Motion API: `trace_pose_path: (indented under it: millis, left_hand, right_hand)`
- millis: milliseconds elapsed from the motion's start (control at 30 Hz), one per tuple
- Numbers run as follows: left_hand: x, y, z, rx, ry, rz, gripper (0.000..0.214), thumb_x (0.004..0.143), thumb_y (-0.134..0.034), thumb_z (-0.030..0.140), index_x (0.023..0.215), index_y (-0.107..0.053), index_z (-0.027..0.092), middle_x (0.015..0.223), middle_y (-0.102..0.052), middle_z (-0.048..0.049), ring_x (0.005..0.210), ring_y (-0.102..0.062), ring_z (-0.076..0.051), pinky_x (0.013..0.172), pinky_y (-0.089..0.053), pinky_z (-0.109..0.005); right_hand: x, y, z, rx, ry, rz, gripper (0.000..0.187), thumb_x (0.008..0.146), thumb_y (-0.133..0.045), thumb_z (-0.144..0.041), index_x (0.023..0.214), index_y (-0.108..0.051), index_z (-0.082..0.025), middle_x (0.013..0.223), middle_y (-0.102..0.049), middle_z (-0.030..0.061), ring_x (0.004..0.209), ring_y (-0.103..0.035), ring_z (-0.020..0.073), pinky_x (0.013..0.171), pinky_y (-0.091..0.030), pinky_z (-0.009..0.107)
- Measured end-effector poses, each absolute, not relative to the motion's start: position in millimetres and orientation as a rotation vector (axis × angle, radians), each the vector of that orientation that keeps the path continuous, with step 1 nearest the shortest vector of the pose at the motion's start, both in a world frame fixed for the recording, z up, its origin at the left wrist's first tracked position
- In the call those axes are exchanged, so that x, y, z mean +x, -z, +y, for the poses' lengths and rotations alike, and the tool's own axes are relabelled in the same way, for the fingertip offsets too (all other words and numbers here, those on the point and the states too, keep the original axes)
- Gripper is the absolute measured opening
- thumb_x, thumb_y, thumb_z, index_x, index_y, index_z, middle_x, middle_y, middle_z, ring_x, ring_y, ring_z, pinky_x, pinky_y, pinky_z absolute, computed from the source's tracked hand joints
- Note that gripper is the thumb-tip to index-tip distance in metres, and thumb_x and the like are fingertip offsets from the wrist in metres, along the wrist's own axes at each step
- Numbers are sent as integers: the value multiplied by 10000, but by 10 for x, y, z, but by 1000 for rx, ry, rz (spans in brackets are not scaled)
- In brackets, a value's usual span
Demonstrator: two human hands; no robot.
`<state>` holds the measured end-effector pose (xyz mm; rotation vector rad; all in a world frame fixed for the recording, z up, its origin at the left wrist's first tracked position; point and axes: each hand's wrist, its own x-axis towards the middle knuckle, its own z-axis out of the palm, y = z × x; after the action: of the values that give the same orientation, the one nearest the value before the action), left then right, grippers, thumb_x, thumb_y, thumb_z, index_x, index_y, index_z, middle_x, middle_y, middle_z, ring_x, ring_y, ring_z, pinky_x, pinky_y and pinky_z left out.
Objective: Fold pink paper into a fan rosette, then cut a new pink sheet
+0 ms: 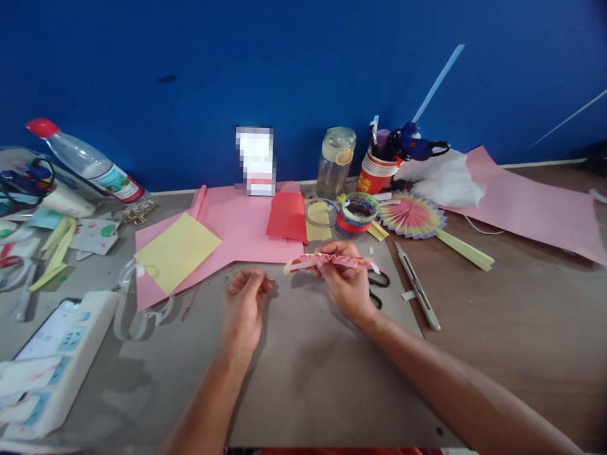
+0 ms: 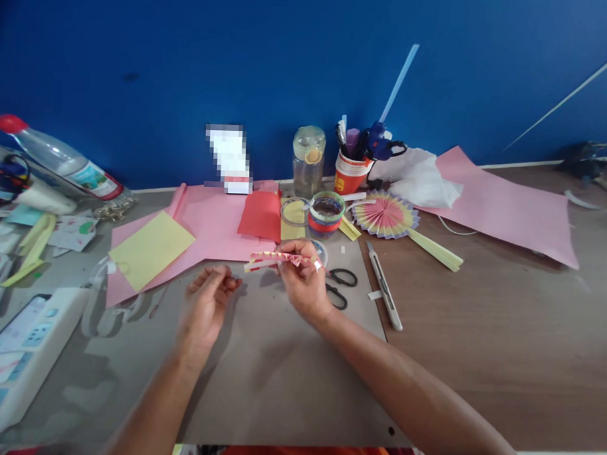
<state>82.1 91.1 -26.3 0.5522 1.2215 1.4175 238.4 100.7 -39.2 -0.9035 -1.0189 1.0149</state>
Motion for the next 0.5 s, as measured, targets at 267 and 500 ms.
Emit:
trace_pose_path:
  millis: [267,500]
  left_hand:
    - [899,205,825,759,-1232,1110,377,713,-693,471,957,-609,196,951,-645,-11,604,-593,-84,635,-496,-249]
    - [898,222,825,793,-1039,1038,321,741,-693,379,969,-643,159,851,-680,-32,595,-582,-92,600,-476,-232]
  right_hand:
    - [2384,317,999,-970,-1033,-1040,136,765,-604,-213,846,-495,-202,740,-558,-18,545,-537,99,532,-452,256]
    - [2311,314,953,-958,-1136,-1012,145,741,-629,-225,824,-514,-197,664,-544,-32,539,-538,110,521,-452,252]
